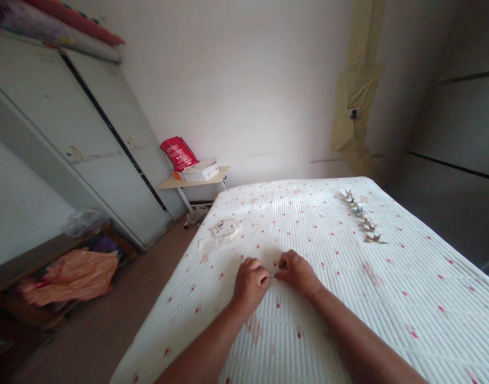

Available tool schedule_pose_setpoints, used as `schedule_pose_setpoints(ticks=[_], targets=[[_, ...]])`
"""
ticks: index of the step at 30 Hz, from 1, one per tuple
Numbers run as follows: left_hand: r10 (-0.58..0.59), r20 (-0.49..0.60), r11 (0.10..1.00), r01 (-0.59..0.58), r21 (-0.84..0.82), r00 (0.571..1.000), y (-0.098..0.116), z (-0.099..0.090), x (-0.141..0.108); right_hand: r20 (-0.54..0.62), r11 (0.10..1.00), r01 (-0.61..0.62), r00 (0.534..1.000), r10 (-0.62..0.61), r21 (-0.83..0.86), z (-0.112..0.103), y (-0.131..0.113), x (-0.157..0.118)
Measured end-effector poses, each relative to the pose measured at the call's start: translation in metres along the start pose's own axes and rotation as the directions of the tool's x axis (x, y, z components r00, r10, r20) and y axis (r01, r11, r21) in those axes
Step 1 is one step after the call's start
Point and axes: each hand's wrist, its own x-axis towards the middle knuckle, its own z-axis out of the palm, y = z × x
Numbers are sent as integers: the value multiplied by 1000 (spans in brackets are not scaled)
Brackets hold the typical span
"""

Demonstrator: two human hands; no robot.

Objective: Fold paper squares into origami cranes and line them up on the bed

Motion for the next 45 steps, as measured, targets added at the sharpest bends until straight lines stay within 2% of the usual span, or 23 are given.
schedule_pose_setpoints(ticks=[3, 8, 11, 16, 19, 22, 31, 45], targets=[[54, 11, 998, -53, -42, 998, -5, 0, 4, -11, 999, -25, 1000, 24, -46, 1, -5, -3], [14, -2, 998, -14, -63, 1000, -6, -1, 4, 29, 999, 17, 999, -16, -40, 0, -8, -5], [-43, -1, 996, 43, -81, 999, -6, -3, 3, 41, 997, 69, 997, -68, -29, -1, -8, -7], [-136, -10, 981, 133, -139, 991, -17, -9, -1, 48, 996, 89, 995, -88, -23, -2, -9, -10], [-229, -17, 955, 221, -199, 973, -23, -11, -1, 41, 993, 120, 992, -119, -4, -1, -7, -12], [-317, -36, 923, 300, -239, 948, -21, -10, 2, 26, 989, 148, 989, -148, 5, 1, -4, -12], [-409, -24, 911, 407, -58, 912, 9, -3, 12, 30, 992, 128, 991, -128, -9, 1, -7, -14], [-442, 3, 896, 441, -52, 897, 2, -5, 11, 24, 992, 109, 994, -108, -65, 2, -10, -13]])
